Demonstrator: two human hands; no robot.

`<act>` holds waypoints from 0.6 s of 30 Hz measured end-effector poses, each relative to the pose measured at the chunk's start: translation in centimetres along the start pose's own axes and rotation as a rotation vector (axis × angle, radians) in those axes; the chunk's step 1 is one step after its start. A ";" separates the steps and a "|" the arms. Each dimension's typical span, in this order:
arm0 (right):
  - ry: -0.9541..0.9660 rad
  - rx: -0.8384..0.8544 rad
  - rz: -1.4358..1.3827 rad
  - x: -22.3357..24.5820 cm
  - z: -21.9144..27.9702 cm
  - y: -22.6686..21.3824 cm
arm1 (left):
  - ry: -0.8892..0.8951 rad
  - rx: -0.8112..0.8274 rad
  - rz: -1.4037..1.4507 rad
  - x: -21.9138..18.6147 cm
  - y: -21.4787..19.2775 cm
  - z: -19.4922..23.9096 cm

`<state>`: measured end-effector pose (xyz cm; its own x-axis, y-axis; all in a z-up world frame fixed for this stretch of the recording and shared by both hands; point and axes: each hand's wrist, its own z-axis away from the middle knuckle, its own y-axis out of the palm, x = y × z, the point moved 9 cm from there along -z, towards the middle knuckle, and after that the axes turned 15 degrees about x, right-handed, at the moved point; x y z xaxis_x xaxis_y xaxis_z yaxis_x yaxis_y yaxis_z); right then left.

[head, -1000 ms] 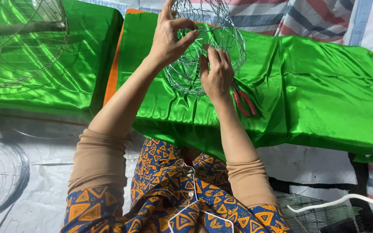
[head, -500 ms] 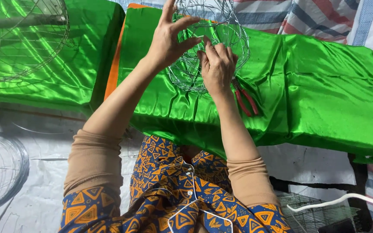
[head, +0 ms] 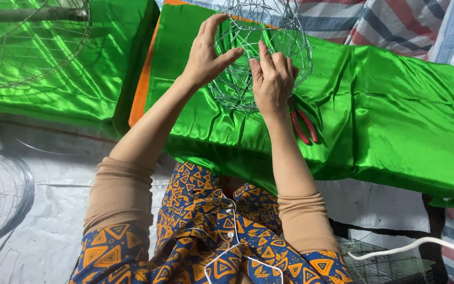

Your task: Refining the shape of a circular wire mesh by manually bending and adjusting the wires.

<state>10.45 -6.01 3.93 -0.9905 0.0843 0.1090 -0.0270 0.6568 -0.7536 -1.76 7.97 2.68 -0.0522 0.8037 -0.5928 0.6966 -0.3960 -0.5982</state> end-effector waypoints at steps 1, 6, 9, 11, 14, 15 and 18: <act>-0.010 -0.005 0.014 0.3 0.0 -0.1 | -0.057 -0.019 -0.008 0.2 0.0 0.1; -0.016 -0.002 0.011 0.6 0.1 -0.3 | -0.283 -0.036 -0.043 1.3 0.6 -0.2; -0.014 0.014 0.006 0.5 0.0 -0.3 | -0.330 0.001 -0.117 1.8 1.4 -0.5; -0.001 0.029 -0.011 0.4 0.0 -0.2 | -0.345 0.021 -0.138 1.9 1.7 -0.6; 0.011 0.048 -0.023 0.2 -0.2 0.4 | -0.333 -0.006 -0.114 2.2 1.5 -0.7; 0.011 0.050 -0.025 0.5 -0.3 0.4 | -0.336 -0.005 -0.115 2.4 1.6 -0.4; 0.006 0.048 -0.003 1.0 -0.5 0.6 | -0.399 0.033 -0.125 3.2 1.8 0.0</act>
<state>9.52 -5.15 3.87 -0.9895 0.0872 0.1153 -0.0366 0.6202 -0.7836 -0.68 9.87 -0.29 -0.4128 0.6138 -0.6729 0.6443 -0.3254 -0.6921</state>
